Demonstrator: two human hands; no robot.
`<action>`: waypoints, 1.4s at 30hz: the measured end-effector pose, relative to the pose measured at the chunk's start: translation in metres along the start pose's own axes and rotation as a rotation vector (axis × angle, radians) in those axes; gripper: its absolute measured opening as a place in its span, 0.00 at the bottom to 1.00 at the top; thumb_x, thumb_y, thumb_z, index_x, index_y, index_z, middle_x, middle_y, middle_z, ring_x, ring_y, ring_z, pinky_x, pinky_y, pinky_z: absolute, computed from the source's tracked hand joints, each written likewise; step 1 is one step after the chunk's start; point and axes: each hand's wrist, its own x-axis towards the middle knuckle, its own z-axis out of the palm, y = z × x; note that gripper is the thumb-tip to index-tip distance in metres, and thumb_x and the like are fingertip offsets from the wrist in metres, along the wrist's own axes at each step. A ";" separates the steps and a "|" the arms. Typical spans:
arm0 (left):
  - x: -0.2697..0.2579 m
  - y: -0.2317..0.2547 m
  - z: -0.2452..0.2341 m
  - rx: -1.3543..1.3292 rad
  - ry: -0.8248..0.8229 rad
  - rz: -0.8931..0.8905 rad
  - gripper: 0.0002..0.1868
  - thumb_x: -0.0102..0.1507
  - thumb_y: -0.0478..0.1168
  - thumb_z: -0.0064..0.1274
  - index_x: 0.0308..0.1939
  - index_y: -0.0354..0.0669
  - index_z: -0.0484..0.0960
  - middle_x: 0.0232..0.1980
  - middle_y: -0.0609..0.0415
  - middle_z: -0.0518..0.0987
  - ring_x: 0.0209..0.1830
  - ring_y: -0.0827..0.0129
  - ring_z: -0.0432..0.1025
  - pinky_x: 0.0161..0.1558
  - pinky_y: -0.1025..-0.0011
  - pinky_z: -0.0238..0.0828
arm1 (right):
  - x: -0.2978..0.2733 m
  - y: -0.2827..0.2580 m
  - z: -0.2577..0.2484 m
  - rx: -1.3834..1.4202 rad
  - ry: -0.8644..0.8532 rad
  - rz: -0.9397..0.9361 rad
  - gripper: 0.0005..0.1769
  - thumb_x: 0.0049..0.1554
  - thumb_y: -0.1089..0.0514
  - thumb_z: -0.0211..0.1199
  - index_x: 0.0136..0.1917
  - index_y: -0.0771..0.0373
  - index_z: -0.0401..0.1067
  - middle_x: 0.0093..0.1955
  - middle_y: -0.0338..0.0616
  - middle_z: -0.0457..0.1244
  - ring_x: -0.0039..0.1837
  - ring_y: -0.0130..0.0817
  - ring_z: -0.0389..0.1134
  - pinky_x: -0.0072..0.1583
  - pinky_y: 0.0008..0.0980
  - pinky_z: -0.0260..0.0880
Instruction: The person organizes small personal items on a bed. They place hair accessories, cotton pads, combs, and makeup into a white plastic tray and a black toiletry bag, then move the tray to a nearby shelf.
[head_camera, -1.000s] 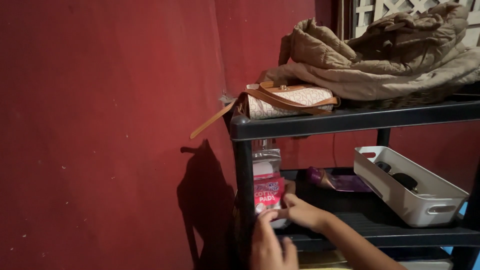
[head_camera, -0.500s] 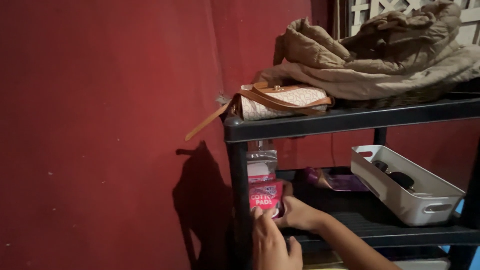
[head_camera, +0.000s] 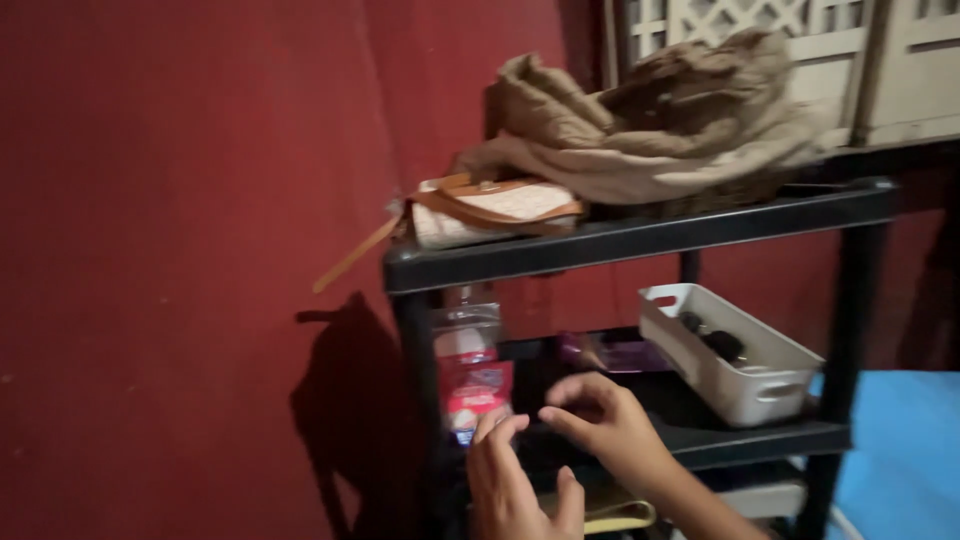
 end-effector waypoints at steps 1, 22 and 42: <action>-0.003 0.014 0.001 -0.006 0.070 0.001 0.37 0.41 0.46 0.62 0.56 0.49 0.80 0.66 0.53 0.81 0.67 0.56 0.75 0.64 0.61 0.70 | -0.015 -0.012 -0.007 0.047 0.046 -0.102 0.07 0.52 0.65 0.80 0.38 0.63 0.81 0.44 0.43 0.75 0.47 0.27 0.75 0.52 0.27 0.75; -0.038 0.237 0.069 -1.032 -0.639 -1.606 0.37 0.65 0.45 0.38 0.81 0.46 0.67 0.84 0.32 0.66 0.84 0.40 0.63 0.81 0.49 0.57 | -0.260 -0.006 -0.328 -1.257 0.114 -0.021 0.27 0.59 0.40 0.70 0.69 0.45 0.75 0.78 0.57 0.58 0.77 0.67 0.53 0.75 0.62 0.48; -0.395 0.379 0.243 -0.343 -1.689 -0.225 0.50 0.61 0.49 0.60 0.82 0.50 0.50 0.80 0.46 0.59 0.76 0.52 0.66 0.77 0.55 0.57 | -0.694 -0.058 -0.599 -1.462 0.816 0.998 0.49 0.41 0.28 0.80 0.72 0.38 0.69 0.69 0.38 0.68 0.68 0.44 0.70 0.70 0.43 0.67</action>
